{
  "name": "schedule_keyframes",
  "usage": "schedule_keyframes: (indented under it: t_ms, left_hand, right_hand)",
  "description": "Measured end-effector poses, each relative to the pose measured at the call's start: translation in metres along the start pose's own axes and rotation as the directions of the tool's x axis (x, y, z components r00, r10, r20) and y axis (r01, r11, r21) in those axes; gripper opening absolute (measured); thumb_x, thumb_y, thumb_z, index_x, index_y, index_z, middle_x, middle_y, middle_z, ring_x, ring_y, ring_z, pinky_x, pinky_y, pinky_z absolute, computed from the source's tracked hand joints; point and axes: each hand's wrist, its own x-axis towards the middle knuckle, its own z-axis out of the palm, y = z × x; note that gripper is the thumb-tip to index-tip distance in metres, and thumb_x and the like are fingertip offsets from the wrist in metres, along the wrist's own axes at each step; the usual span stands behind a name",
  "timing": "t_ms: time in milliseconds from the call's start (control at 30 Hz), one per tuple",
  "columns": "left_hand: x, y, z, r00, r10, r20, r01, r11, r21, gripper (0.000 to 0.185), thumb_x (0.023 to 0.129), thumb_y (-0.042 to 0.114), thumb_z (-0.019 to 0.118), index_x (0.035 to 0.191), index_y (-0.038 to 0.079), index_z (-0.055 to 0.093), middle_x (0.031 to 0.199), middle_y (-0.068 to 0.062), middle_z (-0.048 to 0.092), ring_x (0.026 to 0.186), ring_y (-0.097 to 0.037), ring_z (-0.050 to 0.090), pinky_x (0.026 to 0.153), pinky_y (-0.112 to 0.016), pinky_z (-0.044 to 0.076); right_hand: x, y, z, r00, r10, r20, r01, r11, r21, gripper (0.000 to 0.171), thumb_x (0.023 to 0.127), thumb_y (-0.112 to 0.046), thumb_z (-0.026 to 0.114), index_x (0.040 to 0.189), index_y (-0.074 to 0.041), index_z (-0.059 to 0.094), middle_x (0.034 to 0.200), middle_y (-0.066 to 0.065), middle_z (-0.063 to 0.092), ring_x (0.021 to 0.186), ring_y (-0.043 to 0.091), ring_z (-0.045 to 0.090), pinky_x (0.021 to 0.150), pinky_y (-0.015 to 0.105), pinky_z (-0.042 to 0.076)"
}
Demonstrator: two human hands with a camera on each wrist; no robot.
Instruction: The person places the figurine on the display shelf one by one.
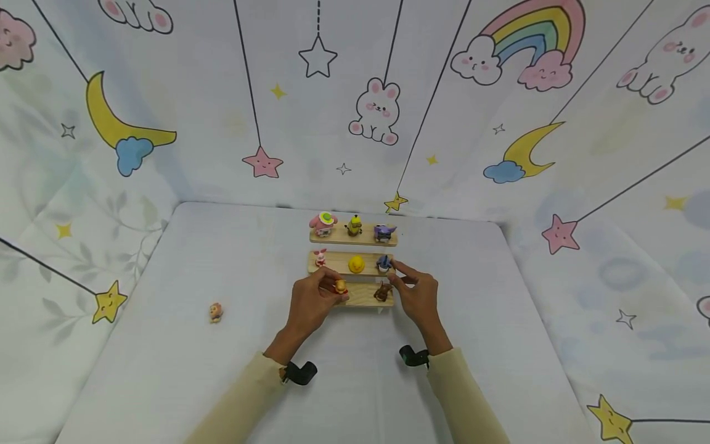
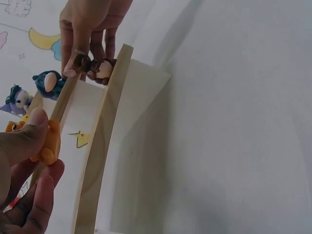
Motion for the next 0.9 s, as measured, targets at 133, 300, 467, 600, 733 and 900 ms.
schedule_keyframes:
  t_ms: [133, 300, 467, 600, 733, 900]
  left_hand:
    - [0.000, -0.001, 0.012, 0.999, 0.034, 0.001, -0.034, 0.999, 0.034, 0.037, 0.077, 0.011, 0.097, 0.107, 0.016, 0.075, 0.096, -0.001, 0.079, 0.083, -0.013, 0.075, 0.068, -0.022, 0.062]
    - [0.000, -0.006, 0.025, 0.996, 0.081, -0.021, -0.079, 0.993, 0.091, 0.038, 0.076, 0.012, 0.098, 0.105, 0.017, 0.074, 0.093, 0.001, 0.079, 0.082, -0.012, 0.074, 0.066, -0.023, 0.059]
    - [-0.001, -0.008, 0.033, 0.995, 0.087, -0.050, -0.079, 0.986, 0.150, 0.039, 0.075, 0.013, 0.098, 0.106, 0.017, 0.074, 0.092, 0.002, 0.079, 0.081, -0.011, 0.073, 0.065, -0.026, 0.055]
    - [-0.001, -0.009, 0.037, 0.995, 0.085, -0.055, -0.073, 0.978, 0.196, 0.039, 0.076, 0.015, 0.098, 0.107, 0.017, 0.074, 0.093, 0.001, 0.079, 0.084, -0.013, 0.073, 0.070, -0.032, 0.057]
    - [-0.001, -0.008, 0.040, 0.993, 0.104, -0.055, -0.088, 0.968, 0.233, 0.041, 0.077, 0.018, 0.097, 0.111, 0.017, 0.074, 0.096, 0.000, 0.078, 0.087, -0.015, 0.073, 0.076, -0.038, 0.061]
    - [-0.002, -0.009, 0.043, 0.987, 0.150, -0.063, -0.128, 0.954, 0.272, 0.045, 0.075, 0.020, 0.098, 0.112, 0.017, 0.073, 0.096, 0.000, 0.077, 0.088, -0.015, 0.072, 0.077, -0.039, 0.062]
  right_hand:
    - [0.001, 0.000, 0.000, 1.000, -0.027, -0.011, 0.027, 1.000, 0.005, 0.039, 0.094, -0.026, 0.081, 0.133, -0.021, 0.076, 0.125, 0.002, 0.079, 0.092, 0.028, 0.081, 0.104, 0.059, 0.058]
    - [0.001, 0.001, 0.000, 0.999, -0.045, -0.019, 0.046, 0.999, 0.017, 0.039, 0.094, -0.026, 0.081, 0.132, -0.019, 0.077, 0.123, 0.004, 0.079, 0.089, 0.028, 0.082, 0.093, 0.057, 0.063]
    - [0.001, 0.002, 0.001, 0.999, -0.048, -0.016, 0.049, 0.999, 0.003, 0.039, 0.094, -0.026, 0.081, 0.132, -0.020, 0.076, 0.124, 0.003, 0.079, 0.090, 0.027, 0.082, 0.092, 0.055, 0.063]
    - [0.001, 0.002, 0.000, 0.998, -0.056, -0.018, 0.056, 0.998, -0.012, 0.038, 0.095, -0.025, 0.081, 0.132, -0.019, 0.077, 0.123, 0.003, 0.079, 0.091, 0.028, 0.082, 0.092, 0.052, 0.062]
    - [0.002, 0.003, 0.000, 0.998, -0.056, -0.017, 0.056, 0.998, -0.017, 0.038, 0.095, -0.026, 0.081, 0.132, -0.020, 0.076, 0.122, 0.003, 0.079, 0.092, 0.028, 0.082, 0.092, 0.053, 0.062]
    - [0.001, 0.003, 0.001, 0.999, -0.052, -0.017, 0.052, 0.999, -0.016, 0.038, 0.095, -0.027, 0.080, 0.133, -0.021, 0.076, 0.122, 0.003, 0.080, 0.092, 0.028, 0.082, 0.093, 0.052, 0.062]
